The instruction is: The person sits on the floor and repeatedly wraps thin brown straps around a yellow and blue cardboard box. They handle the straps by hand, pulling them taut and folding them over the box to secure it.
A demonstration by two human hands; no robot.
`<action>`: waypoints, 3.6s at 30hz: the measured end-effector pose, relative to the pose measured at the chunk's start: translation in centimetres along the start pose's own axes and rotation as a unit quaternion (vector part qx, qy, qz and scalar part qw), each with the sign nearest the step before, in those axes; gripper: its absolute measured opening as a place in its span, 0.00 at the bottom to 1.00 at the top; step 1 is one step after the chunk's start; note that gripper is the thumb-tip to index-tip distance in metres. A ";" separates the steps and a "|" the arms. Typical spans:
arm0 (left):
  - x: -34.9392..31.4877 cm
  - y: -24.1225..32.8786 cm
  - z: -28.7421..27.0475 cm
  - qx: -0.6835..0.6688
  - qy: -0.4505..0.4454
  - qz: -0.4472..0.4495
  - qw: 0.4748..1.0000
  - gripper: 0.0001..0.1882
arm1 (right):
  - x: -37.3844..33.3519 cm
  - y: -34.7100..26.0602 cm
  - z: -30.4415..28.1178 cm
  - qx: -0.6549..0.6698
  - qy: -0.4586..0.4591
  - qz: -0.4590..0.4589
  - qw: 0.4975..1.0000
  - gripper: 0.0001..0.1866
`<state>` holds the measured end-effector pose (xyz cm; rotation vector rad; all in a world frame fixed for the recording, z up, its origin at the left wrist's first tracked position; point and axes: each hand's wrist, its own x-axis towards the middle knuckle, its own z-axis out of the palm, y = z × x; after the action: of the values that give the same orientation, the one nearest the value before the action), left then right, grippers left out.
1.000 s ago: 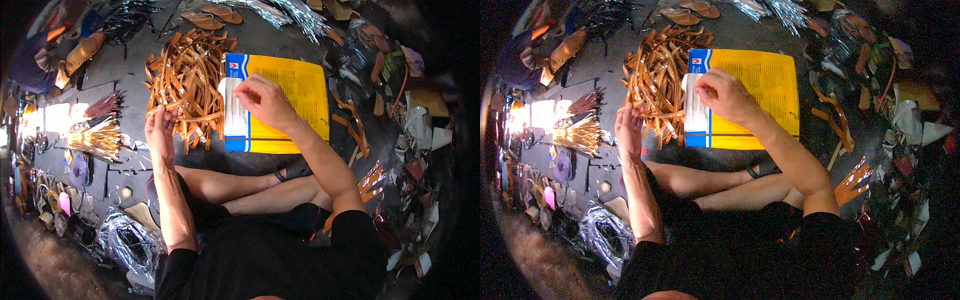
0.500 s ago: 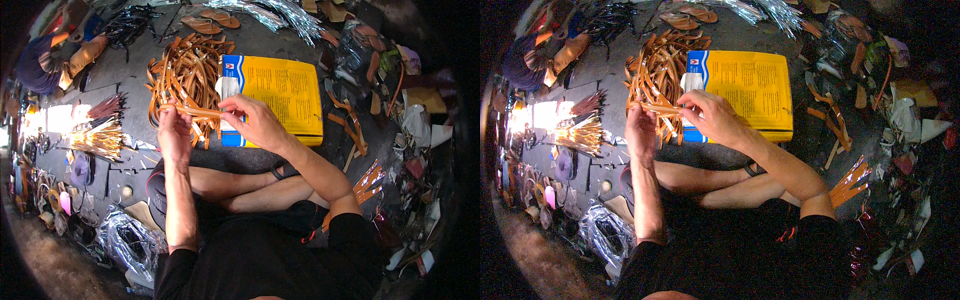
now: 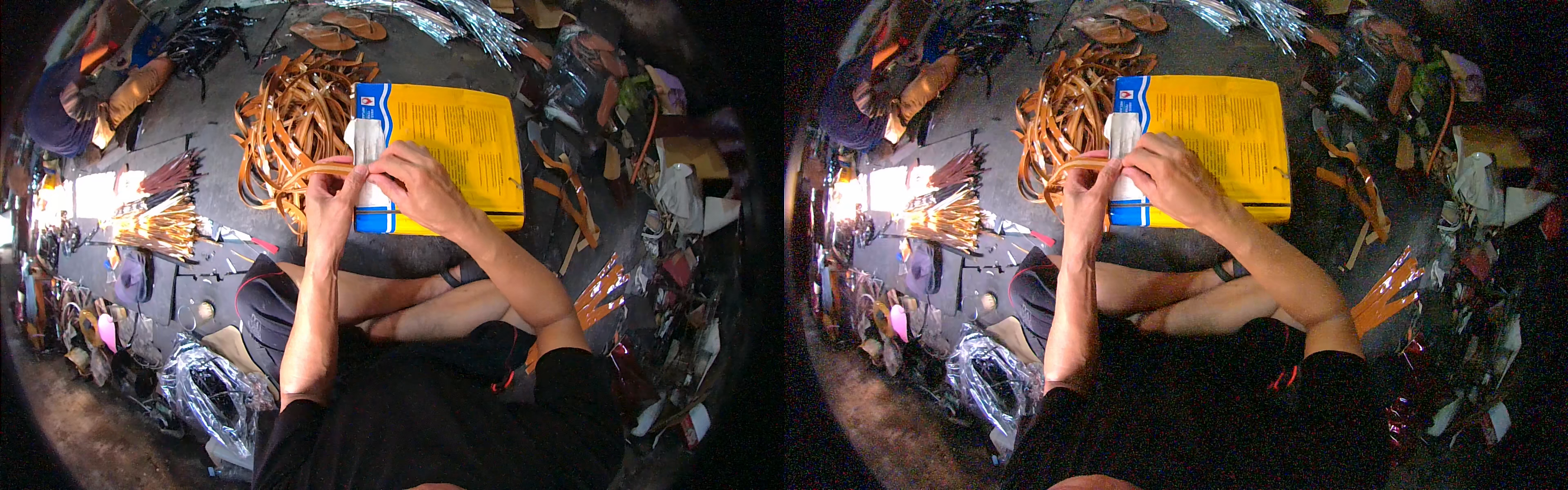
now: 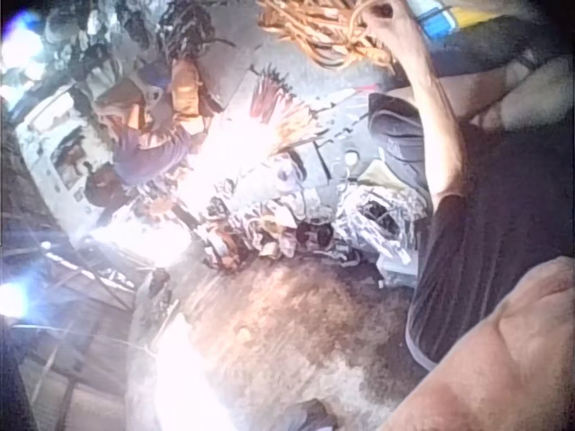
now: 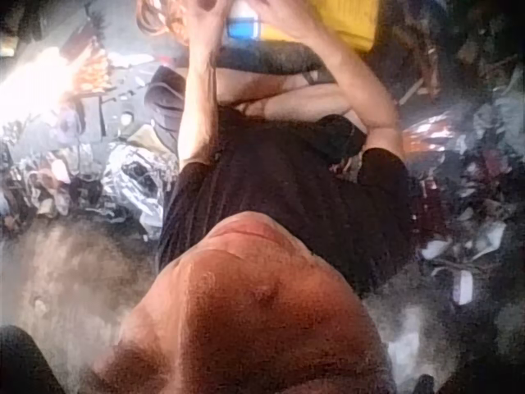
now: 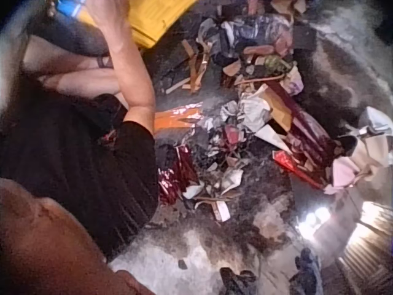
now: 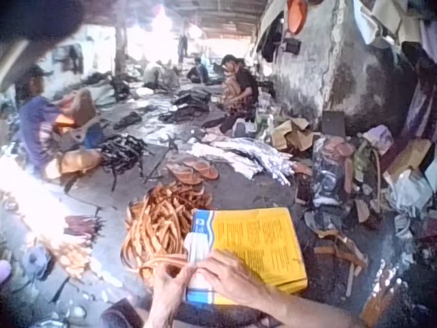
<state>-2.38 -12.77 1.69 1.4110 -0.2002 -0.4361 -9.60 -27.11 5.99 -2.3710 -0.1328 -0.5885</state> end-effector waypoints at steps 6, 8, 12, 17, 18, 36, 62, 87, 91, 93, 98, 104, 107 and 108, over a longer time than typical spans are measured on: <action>0.1 0.6 0.1 0.085 -0.006 0.029 0.996 0.15 | -1.6 -0.7 -1.2 -0.016 0.027 0.023 0.999 0.08; -0.1 0.9 0.1 0.107 -0.007 0.025 0.994 0.15 | -2.3 -0.8 -1.2 -0.023 0.018 0.013 0.999 0.09; -0.1 1.4 0.2 0.171 0.001 0.041 0.984 0.17 | -2.6 -1.1 -1.2 -0.106 -0.015 -0.022 0.994 0.10; 0.1 1.6 0.2 0.238 0.010 0.065 0.969 0.20 | -2.2 -1.4 -1.5 -0.218 -0.093 -0.071 0.969 0.10; 0.1 1.8 0.3 0.246 0.012 0.069 0.967 0.21 | -2.1 -1.1 -1.5 -0.178 -0.080 -0.045 0.980 0.10; 0.2 1.1 0.3 0.131 -0.017 0.025 0.991 0.18 | -3.0 -3.0 -0.1 -0.221 -0.043 0.011 0.974 0.20; -0.1 3.3 -10.7 0.139 -0.015 0.061 0.988 0.26 | -36.1 13.3 -17.9 -0.145 0.324 0.505 0.787 0.17; -9.7 8.1 6.9 0.149 -0.122 0.104 0.976 0.13 | -24.5 5.1 -31.0 -0.189 0.308 0.371 0.856 0.13; -13.2 8.0 13.1 0.202 -0.324 0.199 0.902 0.35 | -19.0 -4.4 -26.9 -0.178 0.027 0.287 0.941 0.15; -14.5 8.5 16.0 0.213 -0.336 0.306 0.865 0.39 | -17.0 -8.0 -24.9 -0.148 -0.077 0.217 0.962 0.12; -13.2 5.8 14.6 0.144 -0.504 0.018 0.852 0.25 | -14.4 -10.7 -24.1 -0.136 0.017 0.154 0.978 0.10; -10.2 6.7 4.9 0.185 -0.454 -0.033 0.871 0.12 | -15.8 -4.1 -26.9 -0.130 0.138 0.231 0.954 0.06; -7.3 7.5 -0.6 0.247 -0.449 -0.017 0.859 0.12 | -17.1 0.1 -27.4 -0.107 0.161 0.267 0.944 0.06; -7.0 9.1 -1.2 0.253 -0.416 -0.051 0.872 0.12 | -17.2 0.8 -27.5 -0.105 0.148 0.299 0.937 0.07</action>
<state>-6.71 -7.96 11.29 1.6666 -1.0046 -1.1332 -35.08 -44.35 16.14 -2.3142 0.7936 -0.6647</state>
